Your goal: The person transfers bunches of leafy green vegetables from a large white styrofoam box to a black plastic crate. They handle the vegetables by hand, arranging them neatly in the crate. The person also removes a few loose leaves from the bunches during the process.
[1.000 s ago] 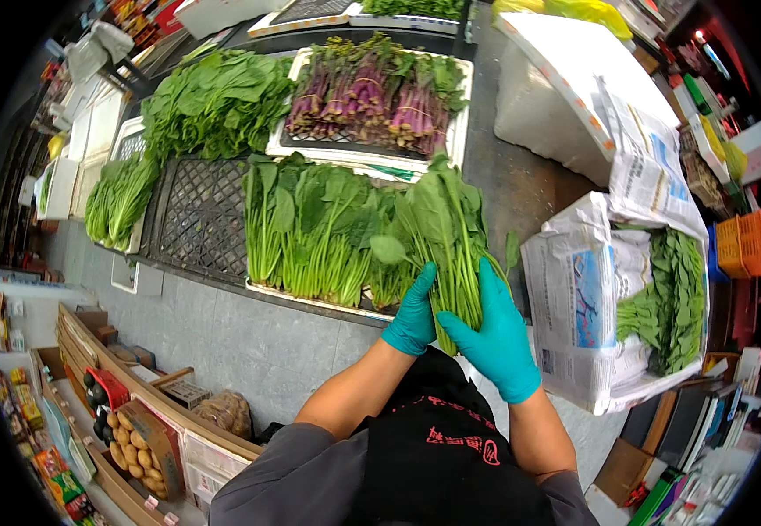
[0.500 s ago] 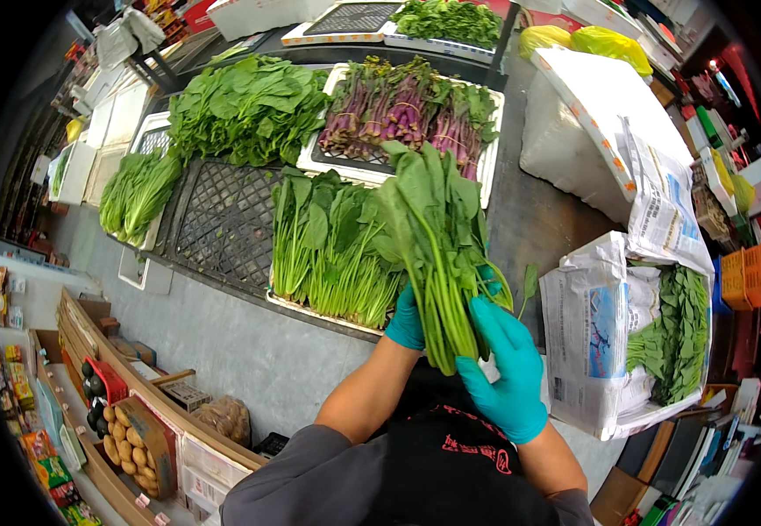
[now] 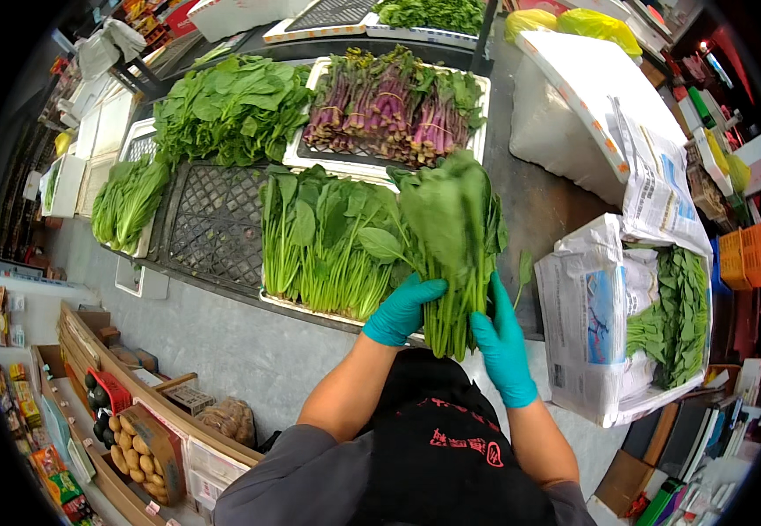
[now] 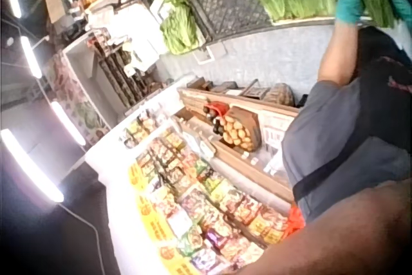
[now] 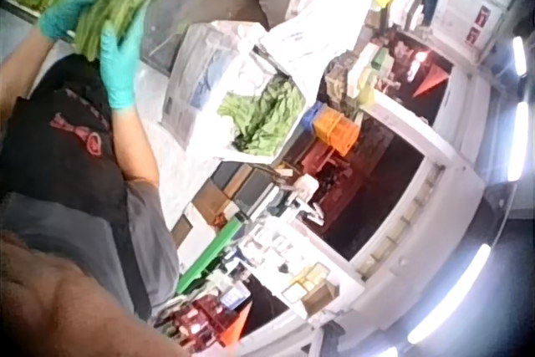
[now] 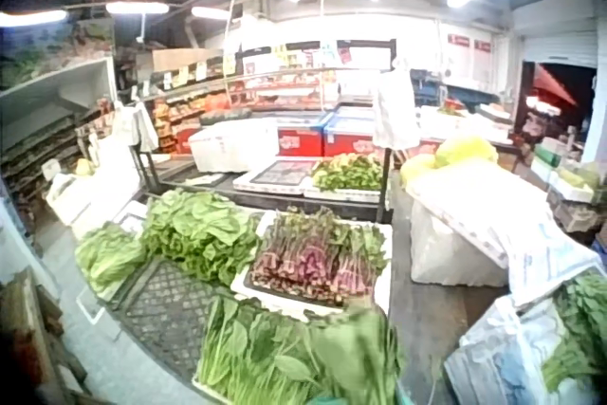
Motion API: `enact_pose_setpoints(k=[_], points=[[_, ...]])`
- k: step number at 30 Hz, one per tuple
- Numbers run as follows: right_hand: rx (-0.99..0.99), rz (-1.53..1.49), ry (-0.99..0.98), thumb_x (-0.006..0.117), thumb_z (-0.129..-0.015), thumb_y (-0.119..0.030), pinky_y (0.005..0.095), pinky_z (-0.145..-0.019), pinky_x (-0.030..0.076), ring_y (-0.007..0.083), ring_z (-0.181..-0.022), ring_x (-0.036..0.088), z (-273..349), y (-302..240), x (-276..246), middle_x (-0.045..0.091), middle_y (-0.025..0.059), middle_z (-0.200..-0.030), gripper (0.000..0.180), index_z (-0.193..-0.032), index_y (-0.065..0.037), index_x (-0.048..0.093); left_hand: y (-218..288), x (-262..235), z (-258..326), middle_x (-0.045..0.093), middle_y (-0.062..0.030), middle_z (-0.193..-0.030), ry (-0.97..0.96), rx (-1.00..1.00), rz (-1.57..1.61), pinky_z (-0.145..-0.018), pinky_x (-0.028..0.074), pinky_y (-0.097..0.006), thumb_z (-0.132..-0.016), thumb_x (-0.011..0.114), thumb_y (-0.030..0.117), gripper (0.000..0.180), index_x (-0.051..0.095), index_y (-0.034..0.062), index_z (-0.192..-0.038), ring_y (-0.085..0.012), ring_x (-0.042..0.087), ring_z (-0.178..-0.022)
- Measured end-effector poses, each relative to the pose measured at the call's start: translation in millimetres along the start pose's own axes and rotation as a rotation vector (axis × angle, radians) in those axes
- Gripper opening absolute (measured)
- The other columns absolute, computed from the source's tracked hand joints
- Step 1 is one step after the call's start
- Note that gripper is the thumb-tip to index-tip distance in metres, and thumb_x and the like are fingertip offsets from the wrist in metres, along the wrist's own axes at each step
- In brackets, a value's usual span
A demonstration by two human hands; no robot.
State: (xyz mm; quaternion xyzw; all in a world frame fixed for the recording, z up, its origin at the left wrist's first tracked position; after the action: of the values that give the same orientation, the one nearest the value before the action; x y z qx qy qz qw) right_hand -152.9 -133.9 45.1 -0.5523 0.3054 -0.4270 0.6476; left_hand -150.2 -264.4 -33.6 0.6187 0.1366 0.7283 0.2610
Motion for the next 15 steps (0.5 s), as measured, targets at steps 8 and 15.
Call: enact_pose_setpoints(k=[8, 15], points=[[0.069, 0.208, 0.173, 0.06, -0.093, -0.02, 0.033, -0.106, 0.034, 0.0224, -0.129, 0.04, 24.1, 88.1, -27.1, 0.038, 0.0158, -0.144, 0.073, -0.149, -0.001, 0.018, -84.7, -9.5, 2.1, 0.061, -0.0089, -0.119, 0.178, -0.162, -0.077, -0.09, 0.049, -0.033, -0.087, 0.067, 0.017, 0.049, 0.051, 0.0023, -0.131, -0.0205, 0.06, -0.105], [0.042, 0.236, 0.278, 0.057, -0.096, -0.024, 0.0331, -0.106, 0.034, 0.0224, -0.13, 0.039, 29.6, 35.2, -47.8, 0.035, 0.0168, -0.146, 0.073, -0.15, -0.002, 0.014, -71.6, 49.0, -24.7, 0.059, -0.0106, -0.122, 0.037, -0.034, -0.217, -0.094, 0.047, -0.032, -0.087, 0.065, 0.013, 0.048, 0.05, -0.0003, -0.131, -0.0194, 0.058, -0.109]])
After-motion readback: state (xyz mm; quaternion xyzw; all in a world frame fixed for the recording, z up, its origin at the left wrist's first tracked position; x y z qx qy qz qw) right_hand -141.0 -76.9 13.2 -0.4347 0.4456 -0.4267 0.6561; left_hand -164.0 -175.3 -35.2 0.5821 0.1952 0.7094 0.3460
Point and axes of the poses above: each hand's wrist, its own z-axis away from the middle knuckle, its own x-axis out of the palm, y = z × x, the point moved 7 cm from there along -z, towards the middle knuckle
